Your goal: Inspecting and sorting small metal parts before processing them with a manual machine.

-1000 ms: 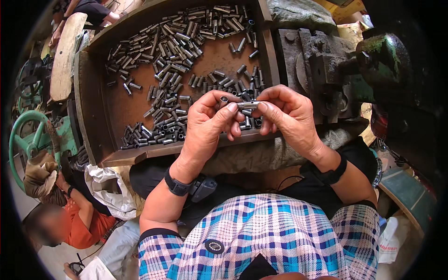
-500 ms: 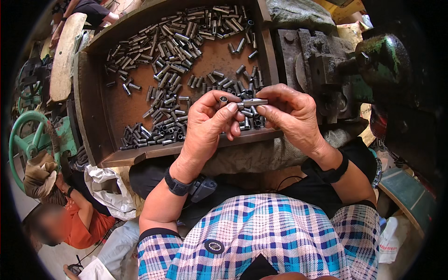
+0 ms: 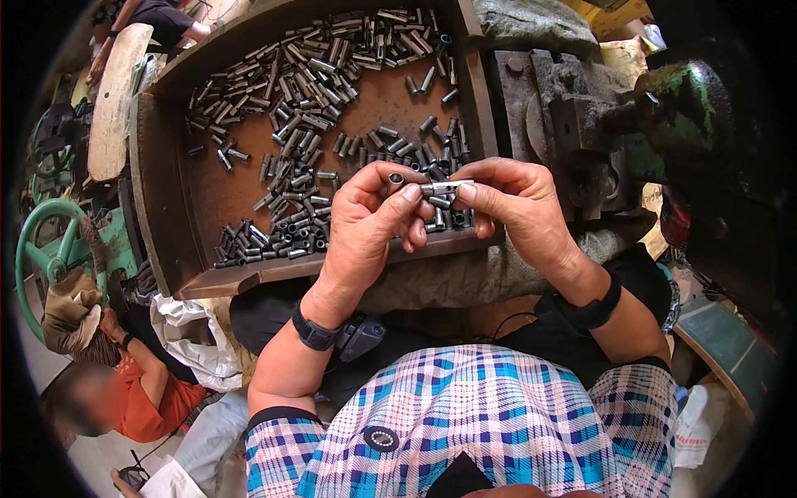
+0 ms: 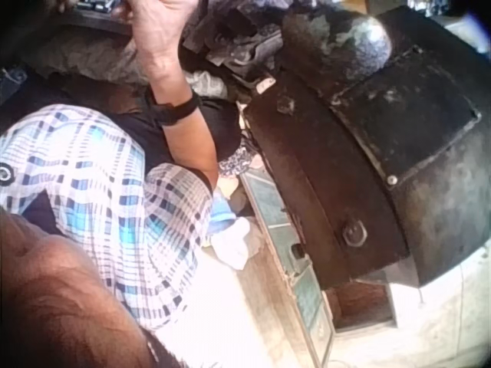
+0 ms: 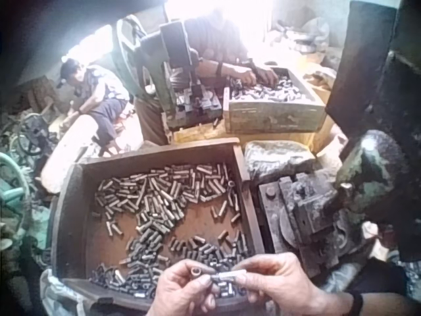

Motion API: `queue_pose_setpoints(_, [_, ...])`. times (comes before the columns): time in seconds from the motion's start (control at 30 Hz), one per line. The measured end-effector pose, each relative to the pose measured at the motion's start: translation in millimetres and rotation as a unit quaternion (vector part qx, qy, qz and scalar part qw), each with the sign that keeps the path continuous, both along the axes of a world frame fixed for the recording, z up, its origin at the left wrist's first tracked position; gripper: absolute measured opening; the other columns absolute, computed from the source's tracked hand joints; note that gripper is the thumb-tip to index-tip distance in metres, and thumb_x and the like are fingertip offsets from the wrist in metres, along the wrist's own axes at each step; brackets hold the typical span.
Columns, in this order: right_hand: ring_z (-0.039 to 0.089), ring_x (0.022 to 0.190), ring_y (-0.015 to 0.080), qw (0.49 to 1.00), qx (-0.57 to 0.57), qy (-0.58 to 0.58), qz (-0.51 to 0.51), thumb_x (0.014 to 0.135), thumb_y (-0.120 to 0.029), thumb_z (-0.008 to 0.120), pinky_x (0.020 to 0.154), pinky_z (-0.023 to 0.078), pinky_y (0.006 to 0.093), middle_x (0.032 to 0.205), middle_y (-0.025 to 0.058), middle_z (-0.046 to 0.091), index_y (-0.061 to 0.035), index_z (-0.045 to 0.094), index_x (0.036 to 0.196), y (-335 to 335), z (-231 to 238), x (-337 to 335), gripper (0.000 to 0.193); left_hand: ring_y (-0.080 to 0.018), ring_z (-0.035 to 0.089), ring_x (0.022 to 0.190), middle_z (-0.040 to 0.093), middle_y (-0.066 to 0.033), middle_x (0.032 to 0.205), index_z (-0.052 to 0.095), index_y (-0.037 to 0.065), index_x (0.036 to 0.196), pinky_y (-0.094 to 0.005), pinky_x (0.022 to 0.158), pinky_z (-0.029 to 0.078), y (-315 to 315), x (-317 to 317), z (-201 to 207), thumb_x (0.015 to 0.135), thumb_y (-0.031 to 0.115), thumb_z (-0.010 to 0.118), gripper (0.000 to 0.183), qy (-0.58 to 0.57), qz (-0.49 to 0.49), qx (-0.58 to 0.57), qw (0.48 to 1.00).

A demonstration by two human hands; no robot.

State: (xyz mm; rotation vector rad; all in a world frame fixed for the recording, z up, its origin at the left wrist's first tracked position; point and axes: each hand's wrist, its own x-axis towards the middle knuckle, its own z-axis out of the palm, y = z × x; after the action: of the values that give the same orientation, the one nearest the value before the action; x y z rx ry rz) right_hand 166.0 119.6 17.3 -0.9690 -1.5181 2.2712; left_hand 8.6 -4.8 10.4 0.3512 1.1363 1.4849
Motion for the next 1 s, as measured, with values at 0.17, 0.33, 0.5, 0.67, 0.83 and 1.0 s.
queue_pose_setpoints(0.17, [0.055, 0.055, 0.0036, 0.999, -0.035, 0.007, -0.009, 0.084, -0.012, 0.065, 0.048, 0.043, 0.0143, 0.073, 0.0022, 0.062, 0.0007, 0.065, 0.096, 0.1, -1.5, -0.1, 0.018, -0.0088, 0.059, 0.056, 0.063, -0.0083, 0.077, 0.055, 0.000, 0.100, -0.0184, 0.046, 0.046, 0.5, 1.5, -0.5, 0.089, 0.012, 0.058, 0.017, 0.036, -0.002, -0.012, 0.999])
queue_pose_setpoints(0.33, [0.054, 0.053, 0.0034, 0.996, -0.086, 0.029, -0.019, 0.084, -0.012, 0.064, 0.047, 0.043, 0.0146, 0.073, 0.0025, 0.062, 0.0005, 0.065, 0.095, 0.9, -5.7, 0.9, 0.017, -0.0093, 0.058, 0.054, 0.063, -0.0072, 0.077, 0.055, 0.003, 0.101, -0.0177, 0.046, 0.044, 0.9, 3.6, 2.0, 0.089, 0.013, 0.058, 0.017, 0.050, -0.002, -0.022, 0.998])
queue_pose_setpoints(0.5, [0.054, 0.052, 0.0035, 0.995, -0.094, 0.023, -0.014, 0.084, -0.013, 0.065, 0.047, 0.043, 0.0145, 0.073, 0.0034, 0.062, 0.0008, 0.064, 0.095, 1.5, -7.6, 0.8, 0.017, -0.0094, 0.058, 0.055, 0.063, -0.0074, 0.077, 0.055, 0.003, 0.103, -0.0179, 0.046, 0.045, -0.1, 4.0, 0.5, 0.089, 0.013, 0.058, 0.018, 0.055, -0.004, -0.022, 0.998])
queue_pose_setpoints(0.67, [0.053, 0.051, 0.0034, 0.995, -0.088, 0.041, -0.024, 0.084, -0.014, 0.064, 0.045, 0.042, 0.0150, 0.072, 0.0040, 0.062, 0.0006, 0.064, 0.094, -0.6, -10.4, 0.2, 0.017, -0.0095, 0.059, 0.056, 0.064, -0.0081, 0.078, 0.055, 0.002, 0.104, -0.0185, 0.046, 0.045, -1.5, 4.5, 1.8, 0.089, 0.013, 0.058, 0.019, 0.080, -0.004, -0.022, 0.997])
queue_pose_setpoints(0.83, [0.052, 0.049, 0.0031, 0.990, -0.129, 0.041, -0.027, 0.084, -0.013, 0.065, 0.044, 0.042, 0.0155, 0.071, 0.0043, 0.062, 0.0001, 0.064, 0.092, -0.1, -10.4, 1.6, 0.016, -0.0084, 0.059, 0.057, 0.064, -0.0074, 0.077, 0.055, 0.001, 0.102, -0.0179, 0.046, 0.046, -0.6, 5.1, 2.0, 0.089, 0.013, 0.059, 0.018, 0.083, -0.005, -0.025, 0.996])
queue_pose_setpoints(1.0, [0.051, 0.048, 0.0029, 0.986, -0.158, 0.042, -0.026, 0.084, -0.013, 0.065, 0.044, 0.042, 0.0161, 0.071, 0.0041, 0.062, -0.0002, 0.064, 0.092, 1.4, -9.4, 2.7, 0.015, -0.0099, 0.058, 0.054, 0.063, -0.0085, 0.075, 0.056, 0.001, 0.100, -0.0191, 0.045, 0.046, 0.2, 6.5, 3.2, 0.089, 0.012, 0.059, 0.016, 0.085, -0.009, -0.036, 0.996])
